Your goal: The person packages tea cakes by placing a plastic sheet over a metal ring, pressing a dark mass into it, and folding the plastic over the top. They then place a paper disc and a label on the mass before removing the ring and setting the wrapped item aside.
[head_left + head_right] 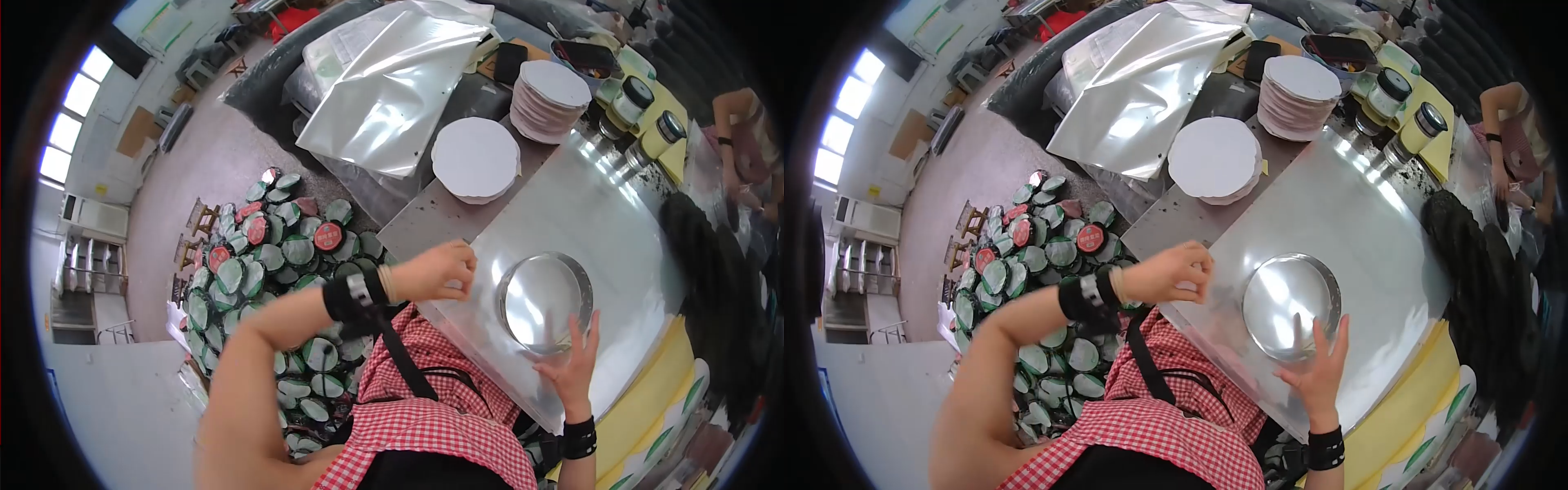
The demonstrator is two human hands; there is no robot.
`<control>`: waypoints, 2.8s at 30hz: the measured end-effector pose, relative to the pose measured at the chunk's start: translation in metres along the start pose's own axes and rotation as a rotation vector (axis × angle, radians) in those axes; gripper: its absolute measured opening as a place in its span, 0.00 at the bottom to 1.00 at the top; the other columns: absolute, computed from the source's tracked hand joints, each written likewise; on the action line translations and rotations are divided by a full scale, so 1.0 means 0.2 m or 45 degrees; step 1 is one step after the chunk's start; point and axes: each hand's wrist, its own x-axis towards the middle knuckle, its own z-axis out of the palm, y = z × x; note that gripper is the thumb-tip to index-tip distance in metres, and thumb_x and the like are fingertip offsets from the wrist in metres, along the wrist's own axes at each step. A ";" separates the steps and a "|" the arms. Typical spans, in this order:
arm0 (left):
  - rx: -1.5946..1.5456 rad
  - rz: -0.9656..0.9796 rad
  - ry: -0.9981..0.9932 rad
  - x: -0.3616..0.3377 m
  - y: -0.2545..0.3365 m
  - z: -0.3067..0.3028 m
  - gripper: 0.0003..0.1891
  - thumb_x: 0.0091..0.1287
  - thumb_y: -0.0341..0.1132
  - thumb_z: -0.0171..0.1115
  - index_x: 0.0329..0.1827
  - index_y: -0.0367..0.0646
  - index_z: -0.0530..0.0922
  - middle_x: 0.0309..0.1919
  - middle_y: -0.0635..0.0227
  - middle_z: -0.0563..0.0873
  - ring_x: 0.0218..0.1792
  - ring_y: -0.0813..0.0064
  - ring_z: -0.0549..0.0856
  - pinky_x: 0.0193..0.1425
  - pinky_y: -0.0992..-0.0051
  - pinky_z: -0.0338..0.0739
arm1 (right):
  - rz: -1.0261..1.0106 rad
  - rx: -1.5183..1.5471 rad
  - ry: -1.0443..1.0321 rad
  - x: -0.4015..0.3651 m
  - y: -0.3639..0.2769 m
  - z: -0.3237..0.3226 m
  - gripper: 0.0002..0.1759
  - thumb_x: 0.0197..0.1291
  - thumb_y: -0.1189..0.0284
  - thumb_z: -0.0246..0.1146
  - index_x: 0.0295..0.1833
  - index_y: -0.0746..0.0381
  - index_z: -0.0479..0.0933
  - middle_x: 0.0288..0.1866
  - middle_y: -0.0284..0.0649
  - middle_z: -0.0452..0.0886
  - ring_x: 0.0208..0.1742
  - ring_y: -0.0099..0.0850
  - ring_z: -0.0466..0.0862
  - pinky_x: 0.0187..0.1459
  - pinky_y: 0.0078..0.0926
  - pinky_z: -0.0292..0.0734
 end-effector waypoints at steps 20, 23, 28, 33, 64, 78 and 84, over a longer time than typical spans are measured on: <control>0.720 0.684 -0.224 0.04 0.11 0.02 0.07 0.59 0.38 0.69 0.37 0.48 0.82 0.42 0.71 0.82 0.53 0.62 0.81 0.65 0.58 0.76 | 0.772 0.297 0.091 -0.05 0.11 0.03 0.24 0.52 0.65 0.75 0.53 0.64 0.79 0.65 0.64 0.72 0.62 0.61 0.76 0.60 0.47 0.77; 0.629 0.452 -0.246 0.12 0.02 0.00 0.08 0.61 0.41 0.70 0.33 0.48 0.82 0.46 0.70 0.85 0.56 0.60 0.82 0.66 0.59 0.75 | 0.695 0.529 0.337 -0.11 0.16 0.09 0.27 0.55 0.69 0.72 0.60 0.66 0.78 0.67 0.62 0.72 0.63 0.62 0.76 0.62 0.48 0.76; 1.107 -0.093 0.359 0.40 -0.01 -0.30 0.30 0.59 0.39 0.73 0.60 0.30 0.77 0.58 0.46 0.83 0.60 0.49 0.82 0.63 0.57 0.77 | -0.012 0.050 -0.179 -0.75 -0.17 0.07 0.19 0.63 0.74 0.62 0.59 0.67 0.79 0.56 0.53 0.82 0.58 0.48 0.83 0.60 0.44 0.80; 1.313 0.114 0.236 0.39 -0.12 -0.29 0.18 0.65 0.30 0.67 0.55 0.30 0.78 0.54 0.46 0.86 0.50 0.50 0.88 0.51 0.64 0.85 | 0.403 0.143 0.024 -0.91 0.18 -0.56 0.10 0.51 0.72 0.73 0.40 0.58 0.84 0.29 0.38 0.84 0.29 0.32 0.85 0.31 0.32 0.79; 0.562 0.411 0.039 0.93 0.28 0.51 0.36 0.56 0.41 0.77 0.66 0.34 0.74 0.55 0.54 0.83 0.54 0.55 0.83 0.58 0.65 0.80 | 0.926 0.535 0.566 -0.01 0.47 -0.13 0.35 0.57 0.63 0.77 0.64 0.67 0.71 0.48 0.42 0.78 0.38 0.30 0.82 0.37 0.28 0.81; 1.164 0.150 -0.638 1.24 0.23 0.66 0.56 0.41 0.45 0.84 0.72 0.23 0.64 0.51 0.53 0.78 0.43 0.62 0.87 0.42 0.73 0.86 | 0.606 -0.649 -0.302 0.40 0.46 0.17 0.29 0.57 0.75 0.65 0.64 0.76 0.71 0.48 0.46 0.73 0.41 0.38 0.83 0.32 0.25 0.86; 0.263 0.460 -0.149 0.75 0.47 0.37 0.28 0.55 0.44 0.76 0.56 0.40 0.78 0.56 0.57 0.80 0.55 0.51 0.80 0.59 0.56 0.76 | 0.554 -0.428 -0.408 0.37 0.38 0.01 0.43 0.44 0.57 0.78 0.62 0.72 0.73 0.50 0.45 0.75 0.48 0.39 0.83 0.44 0.31 0.86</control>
